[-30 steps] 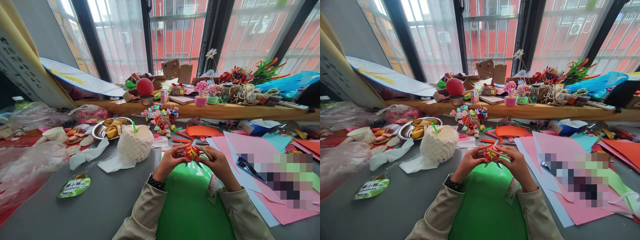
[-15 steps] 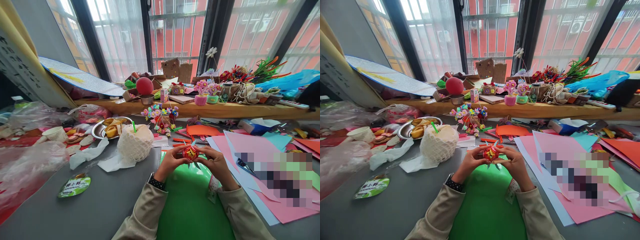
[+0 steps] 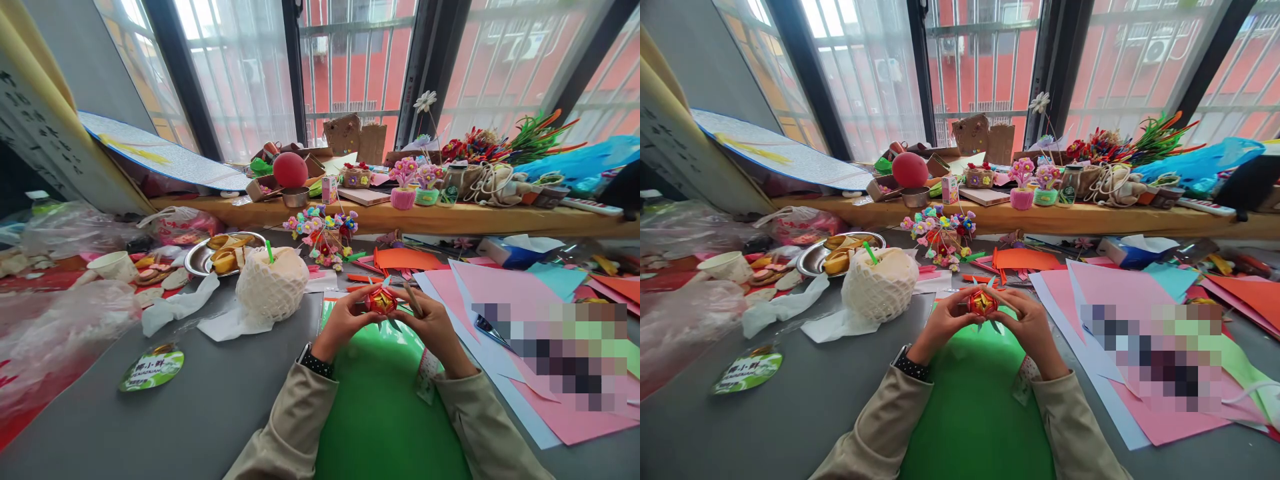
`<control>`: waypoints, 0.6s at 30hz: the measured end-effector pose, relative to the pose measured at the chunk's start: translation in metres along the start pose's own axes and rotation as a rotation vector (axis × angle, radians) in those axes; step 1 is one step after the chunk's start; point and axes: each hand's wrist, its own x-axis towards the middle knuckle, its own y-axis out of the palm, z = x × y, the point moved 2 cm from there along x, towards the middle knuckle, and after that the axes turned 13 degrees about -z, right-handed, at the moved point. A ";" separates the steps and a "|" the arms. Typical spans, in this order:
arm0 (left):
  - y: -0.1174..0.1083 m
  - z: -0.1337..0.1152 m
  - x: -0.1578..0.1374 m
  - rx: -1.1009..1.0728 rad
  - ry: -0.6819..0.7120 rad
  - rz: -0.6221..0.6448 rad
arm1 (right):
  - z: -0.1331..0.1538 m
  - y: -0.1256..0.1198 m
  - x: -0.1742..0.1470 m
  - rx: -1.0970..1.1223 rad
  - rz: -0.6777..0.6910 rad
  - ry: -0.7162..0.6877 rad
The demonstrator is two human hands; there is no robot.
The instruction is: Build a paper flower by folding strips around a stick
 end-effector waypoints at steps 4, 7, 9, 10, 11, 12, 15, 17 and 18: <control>0.001 -0.004 0.001 -0.061 0.026 -0.057 | 0.004 -0.003 0.001 -0.065 -0.035 0.048; -0.001 -0.006 0.002 -0.060 0.039 -0.129 | 0.004 -0.006 0.000 -0.085 -0.026 0.124; -0.003 -0.007 0.003 -0.051 0.010 -0.119 | 0.004 -0.008 0.000 -0.088 -0.022 0.151; -0.003 -0.008 0.003 -0.048 -0.013 -0.102 | 0.004 -0.008 0.000 -0.083 -0.020 0.154; -0.004 -0.008 0.003 -0.045 -0.037 -0.083 | 0.003 -0.009 0.000 -0.075 -0.017 0.153; -0.005 -0.009 0.003 -0.041 -0.055 -0.067 | 0.003 -0.009 0.000 -0.063 -0.012 0.149; -0.006 -0.012 0.002 -0.037 -0.066 -0.054 | 0.001 -0.008 0.001 -0.011 -0.001 0.137; -0.006 -0.012 0.001 -0.034 -0.061 -0.059 | 0.000 -0.008 0.001 0.020 -0.003 0.141; -0.006 -0.012 0.001 -0.038 -0.061 -0.062 | 0.000 -0.008 0.001 0.033 -0.007 0.144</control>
